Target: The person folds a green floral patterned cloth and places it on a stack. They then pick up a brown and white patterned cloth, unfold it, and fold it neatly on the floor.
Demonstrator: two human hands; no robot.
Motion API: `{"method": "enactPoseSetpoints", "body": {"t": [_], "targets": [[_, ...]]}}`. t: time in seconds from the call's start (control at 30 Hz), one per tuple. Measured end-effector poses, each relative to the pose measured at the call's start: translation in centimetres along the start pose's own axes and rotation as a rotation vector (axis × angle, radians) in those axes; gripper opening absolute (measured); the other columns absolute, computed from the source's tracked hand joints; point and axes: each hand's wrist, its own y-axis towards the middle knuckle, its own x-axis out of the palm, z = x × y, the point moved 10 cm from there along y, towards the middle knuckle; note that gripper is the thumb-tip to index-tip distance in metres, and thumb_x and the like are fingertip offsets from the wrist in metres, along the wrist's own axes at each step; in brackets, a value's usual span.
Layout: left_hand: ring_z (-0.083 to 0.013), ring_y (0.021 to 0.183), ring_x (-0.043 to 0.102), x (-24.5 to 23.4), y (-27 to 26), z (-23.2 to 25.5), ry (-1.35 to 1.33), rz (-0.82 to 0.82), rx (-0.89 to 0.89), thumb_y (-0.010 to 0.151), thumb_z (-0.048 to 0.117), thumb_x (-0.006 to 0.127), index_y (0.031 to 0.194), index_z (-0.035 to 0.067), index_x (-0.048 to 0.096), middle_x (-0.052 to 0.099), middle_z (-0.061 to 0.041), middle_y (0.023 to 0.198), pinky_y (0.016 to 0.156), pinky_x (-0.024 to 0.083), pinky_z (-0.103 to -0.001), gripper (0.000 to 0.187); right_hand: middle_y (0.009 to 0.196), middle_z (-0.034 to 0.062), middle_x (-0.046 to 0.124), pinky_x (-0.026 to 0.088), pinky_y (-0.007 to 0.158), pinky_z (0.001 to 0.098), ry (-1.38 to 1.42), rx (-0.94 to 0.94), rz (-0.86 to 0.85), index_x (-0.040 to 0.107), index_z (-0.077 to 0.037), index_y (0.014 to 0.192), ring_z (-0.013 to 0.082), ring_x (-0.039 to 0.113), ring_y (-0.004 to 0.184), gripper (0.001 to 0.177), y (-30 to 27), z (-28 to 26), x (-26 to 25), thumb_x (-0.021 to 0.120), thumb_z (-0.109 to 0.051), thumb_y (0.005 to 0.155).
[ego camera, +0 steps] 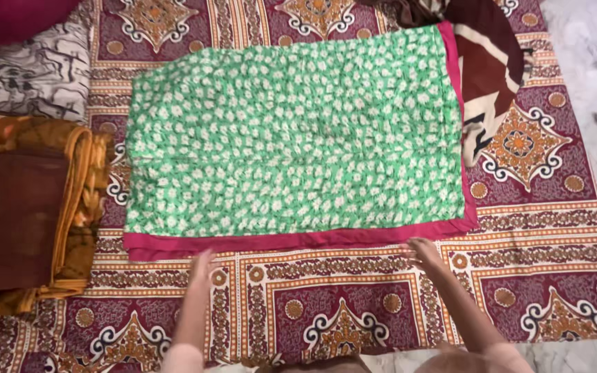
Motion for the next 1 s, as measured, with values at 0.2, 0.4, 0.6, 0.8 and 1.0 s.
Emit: {"method": "enactPoseSetpoints", "body": {"t": [0.2,0.4,0.6,0.8,1.0], "targets": [[-0.0254,0.114,0.065,13.0,1.0,1.8,-0.006,-0.178,0.286,0.094,0.027,0.064,0.13,0.004,0.06,0.068,-0.013,0.125,0.092,0.054,-0.04,0.043,0.123,0.0146,0.065,0.055,0.089,0.0431,0.217,0.198,-0.057,0.053,0.0,0.142,0.0252,0.062,0.108,0.053,2.9,3.3,2.0,0.057,-0.031,0.1],[-0.0267,0.104,0.064,16.9,3.5,-1.4,0.214,-0.061,0.315,0.093,0.033,0.067,0.13,0.006,0.064,0.069,-0.011,0.112,0.087,0.053,-0.038,0.046,0.143,0.0195,0.037,0.05,0.095,0.059,0.596,0.214,0.218,0.035,-0.006,0.15,0.0373,0.044,0.128,0.071,5.9,4.2,-2.3,0.068,-0.03,0.091],[-0.0239,0.116,0.064,21.6,0.0,-2.8,0.433,-0.182,0.442,0.097,0.036,0.065,0.14,0.009,0.054,0.064,-0.013,0.129,0.096,0.053,-0.038,0.052,0.136,0.0144,0.047,0.038,0.113,0.0517,0.896,0.089,0.254,0.04,-0.007,0.151,0.0315,0.037,0.141,0.077,10.3,3.2,-6.2,0.077,-0.041,0.093],[-0.0256,0.118,0.068,29.4,-4.3,-2.1,0.46,-0.394,0.547,0.097,0.037,0.063,0.138,0.01,0.06,0.07,-0.015,0.129,0.1,0.056,-0.039,0.049,0.141,0.0124,0.063,0.039,0.112,0.0645,0.974,-0.056,0.048,0.061,-0.012,0.136,0.0355,0.058,0.13,0.055,15.3,0.1,-7.0,0.073,-0.039,0.089],[-0.0231,0.12,0.066,33.1,-6.0,-2.4,0.463,-0.502,0.537,0.1,0.038,0.059,0.139,0.008,0.059,0.069,-0.013,0.13,0.099,0.055,-0.04,0.048,0.136,0.011,0.067,0.048,0.11,0.0449,0.77,-0.269,0.329,0.069,-0.003,0.129,0.0266,0.063,0.125,0.046,17.0,-2.3,-11.9,0.079,-0.013,0.085]]}}
